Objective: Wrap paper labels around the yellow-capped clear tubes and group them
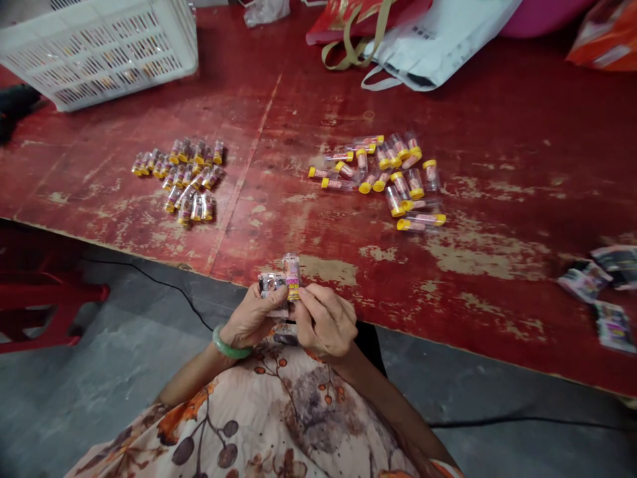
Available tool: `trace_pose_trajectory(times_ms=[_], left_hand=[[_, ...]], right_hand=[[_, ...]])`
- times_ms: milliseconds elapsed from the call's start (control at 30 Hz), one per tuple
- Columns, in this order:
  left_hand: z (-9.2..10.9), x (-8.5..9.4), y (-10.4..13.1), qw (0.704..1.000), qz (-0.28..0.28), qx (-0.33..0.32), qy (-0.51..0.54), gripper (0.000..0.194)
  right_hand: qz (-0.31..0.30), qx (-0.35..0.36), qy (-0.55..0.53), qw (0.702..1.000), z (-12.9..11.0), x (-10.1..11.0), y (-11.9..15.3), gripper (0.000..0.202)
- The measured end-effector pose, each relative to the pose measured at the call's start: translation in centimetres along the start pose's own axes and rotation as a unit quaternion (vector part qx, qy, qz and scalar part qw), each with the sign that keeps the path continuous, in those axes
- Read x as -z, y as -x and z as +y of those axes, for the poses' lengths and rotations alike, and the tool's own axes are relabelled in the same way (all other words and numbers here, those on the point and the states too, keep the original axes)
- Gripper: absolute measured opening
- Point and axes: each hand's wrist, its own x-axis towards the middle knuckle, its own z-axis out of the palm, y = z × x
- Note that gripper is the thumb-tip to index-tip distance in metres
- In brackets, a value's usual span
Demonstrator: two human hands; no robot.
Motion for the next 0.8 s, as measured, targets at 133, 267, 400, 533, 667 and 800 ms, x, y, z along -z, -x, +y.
trace_pose_trajectory(times_ms=[133,267,400,533,667,800], left_hand=[[-0.10,-0.23,0.01,1.000,0.016,0.003,0.005,0.033],[-0.32,-0.46,-0.01,1.000,0.023,-0.004,0.010,0.035],[-0.39,-0.52,-0.09,1.000,0.021,-0.007,0.006,0.034],[-0.24,-0.37,-0.26,0.999,0.031,-0.014,-0.001,0.034],[0.04,-0.13,-0.39,0.999,0.027,-0.019,0.000,0.031],[0.38,0.17,-0.44,1.000,0.008,-0.029,-0.009,0.032]], right_hand=[[0.009,-0.008,0.002,1.000,-0.20,-0.16,0.13,0.020],[0.026,-0.011,-0.002,1.000,-0.22,-0.30,0.41,0.022],[0.019,-0.016,-0.006,1.000,-0.22,-0.37,0.46,0.024],[0.013,-0.054,-0.028,0.998,-0.34,-0.54,0.36,0.025],[0.017,-0.051,-0.009,0.998,-0.35,-0.55,0.45,0.026],[0.019,-0.034,0.006,0.999,-0.19,-0.22,0.73,0.027]])
